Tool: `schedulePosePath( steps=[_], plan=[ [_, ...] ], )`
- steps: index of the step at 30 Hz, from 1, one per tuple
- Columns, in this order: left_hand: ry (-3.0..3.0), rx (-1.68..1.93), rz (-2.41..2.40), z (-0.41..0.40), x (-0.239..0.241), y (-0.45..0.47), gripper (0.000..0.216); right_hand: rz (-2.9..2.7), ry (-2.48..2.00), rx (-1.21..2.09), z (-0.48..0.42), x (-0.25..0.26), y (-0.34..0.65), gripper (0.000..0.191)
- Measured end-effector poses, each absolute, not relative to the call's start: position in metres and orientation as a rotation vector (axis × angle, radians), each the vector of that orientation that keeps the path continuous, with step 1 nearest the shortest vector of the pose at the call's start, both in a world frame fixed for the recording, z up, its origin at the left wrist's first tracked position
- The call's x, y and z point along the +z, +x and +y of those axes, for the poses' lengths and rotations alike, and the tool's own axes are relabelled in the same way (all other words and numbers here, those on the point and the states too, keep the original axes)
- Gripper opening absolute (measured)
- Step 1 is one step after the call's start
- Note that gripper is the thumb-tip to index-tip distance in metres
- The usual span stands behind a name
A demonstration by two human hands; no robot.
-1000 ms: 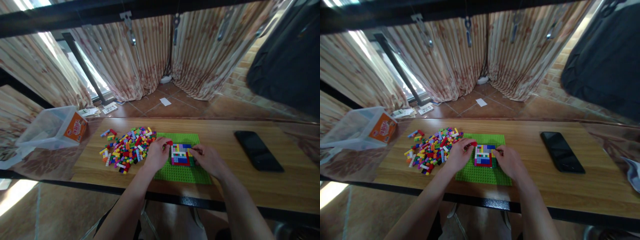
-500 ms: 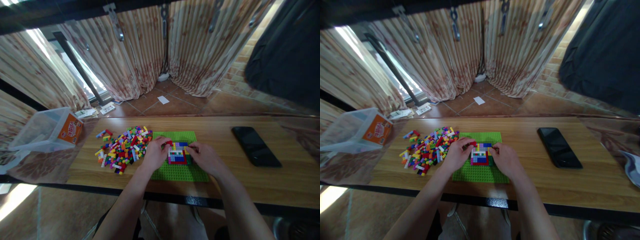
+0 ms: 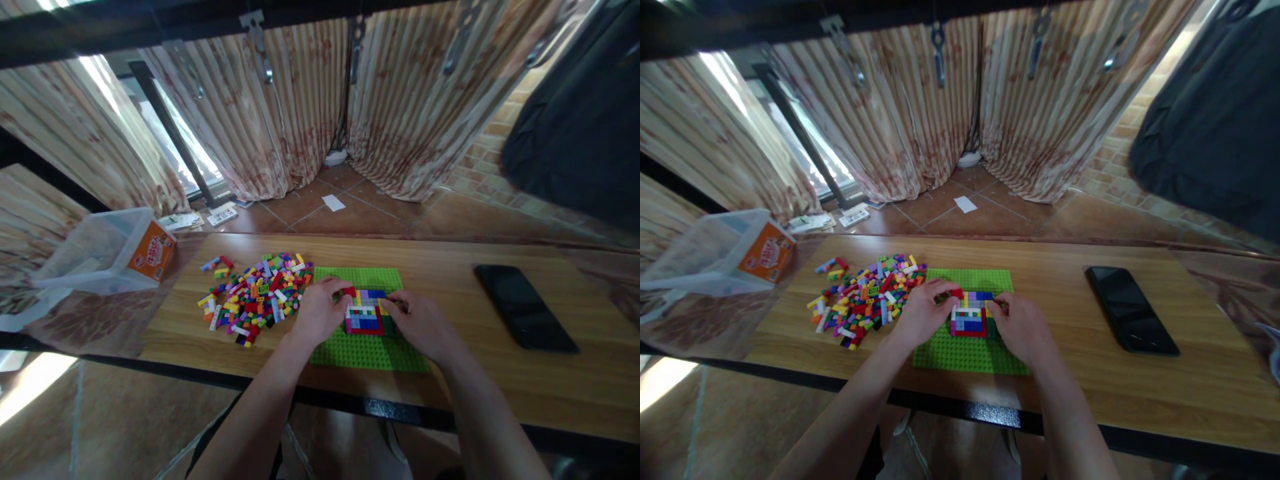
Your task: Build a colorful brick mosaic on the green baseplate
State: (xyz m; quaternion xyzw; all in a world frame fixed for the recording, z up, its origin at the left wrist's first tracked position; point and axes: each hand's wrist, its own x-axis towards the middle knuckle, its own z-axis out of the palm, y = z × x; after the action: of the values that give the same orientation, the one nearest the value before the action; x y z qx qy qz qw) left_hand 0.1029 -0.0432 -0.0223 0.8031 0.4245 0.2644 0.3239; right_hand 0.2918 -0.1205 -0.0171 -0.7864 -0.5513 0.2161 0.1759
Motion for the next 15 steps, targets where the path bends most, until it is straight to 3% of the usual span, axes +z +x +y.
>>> schedulePosePath(
  steps=[11, 15],
  plan=[
    [2.131, 0.646, 1.16, -0.0472, -0.0184, 0.1045, 0.027, -1.487, -2.18, 0.682, -0.1208, -0.0223, 0.2938, 0.039],
    [2.113, 0.638, 1.152, -0.0475, -0.0199, 0.1045, 0.031, -1.333, -2.175, 0.474, -0.1221, -0.017, 0.2896, 0.035]
  ],
)
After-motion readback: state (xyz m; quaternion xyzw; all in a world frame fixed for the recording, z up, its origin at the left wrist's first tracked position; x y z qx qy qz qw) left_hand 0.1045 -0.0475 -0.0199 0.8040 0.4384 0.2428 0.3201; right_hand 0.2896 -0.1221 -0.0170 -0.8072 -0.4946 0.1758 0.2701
